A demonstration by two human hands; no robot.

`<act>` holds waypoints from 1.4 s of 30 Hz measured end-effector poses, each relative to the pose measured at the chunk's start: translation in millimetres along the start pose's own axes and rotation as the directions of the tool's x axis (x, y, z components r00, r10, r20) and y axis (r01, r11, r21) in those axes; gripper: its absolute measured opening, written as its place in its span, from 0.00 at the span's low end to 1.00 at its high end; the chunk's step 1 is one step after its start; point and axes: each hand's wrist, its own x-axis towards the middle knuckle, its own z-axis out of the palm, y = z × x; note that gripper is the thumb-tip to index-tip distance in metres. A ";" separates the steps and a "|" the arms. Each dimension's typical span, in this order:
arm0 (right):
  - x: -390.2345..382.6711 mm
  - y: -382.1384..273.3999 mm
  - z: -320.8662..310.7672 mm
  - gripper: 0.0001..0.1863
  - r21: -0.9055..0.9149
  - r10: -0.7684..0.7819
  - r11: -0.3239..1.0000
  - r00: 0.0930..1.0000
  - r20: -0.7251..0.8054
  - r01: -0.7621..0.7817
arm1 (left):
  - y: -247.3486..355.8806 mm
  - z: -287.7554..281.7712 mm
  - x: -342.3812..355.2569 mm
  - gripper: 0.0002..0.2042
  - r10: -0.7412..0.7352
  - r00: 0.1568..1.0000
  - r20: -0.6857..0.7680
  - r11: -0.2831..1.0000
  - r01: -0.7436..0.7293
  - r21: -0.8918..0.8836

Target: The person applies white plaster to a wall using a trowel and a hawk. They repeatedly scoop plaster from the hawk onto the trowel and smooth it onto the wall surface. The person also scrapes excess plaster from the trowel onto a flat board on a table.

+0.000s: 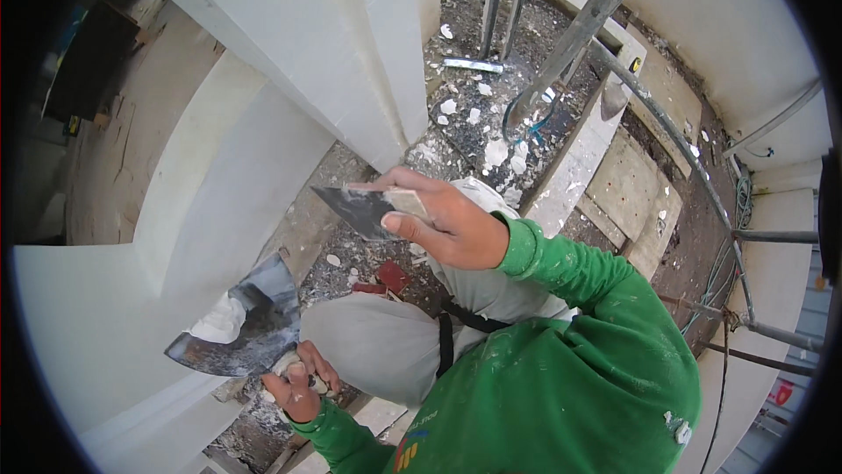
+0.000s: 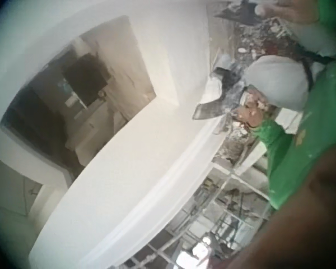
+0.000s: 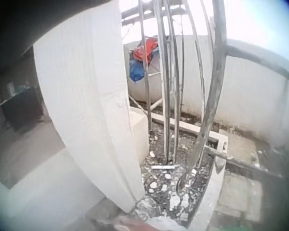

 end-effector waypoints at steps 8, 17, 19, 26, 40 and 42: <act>-11.7 -61.4 5.4 0.14 0.149 -0.103 0.983 0.994 -0.038 0.107 | -82.9 10.1 82.6 0.11 0.394 0.915 0.087 0.675 -0.353 0.648; 34.6 -54.1 -84.3 0.06 0.384 0.217 0.923 0.794 -0.567 0.023 | -81.5 15.4 86.6 0.23 0.451 0.873 0.186 0.466 -0.408 0.785; 52.1 -31.7 -88.3 0.06 0.267 0.143 0.962 0.750 -0.646 0.047 | -92.1 7.5 83.5 0.18 0.537 0.819 0.203 0.347 -0.434 0.831; 72.0 -3.7 -86.0 0.07 0.066 0.003 0.995 0.633 -0.774 0.076 | -76.8 1.9 63.6 0.12 0.083 0.995 -0.055 0.923 -0.056 0.381; 13.0 -36.7 -6.7 0.37 -0.505 -0.215 0.788 0.926 0.312 0.353 | -20.1 -0.1 44.9 0.31 0.248 0.661 0.708 0.603 0.466 -0.647; 30.3 -23.1 -35.4 0.35 -0.640 -0.347 0.729 0.937 -0.042 0.242 | -19.7 -3.9 48.4 0.32 0.250 0.736 0.629 0.614 0.383 -0.691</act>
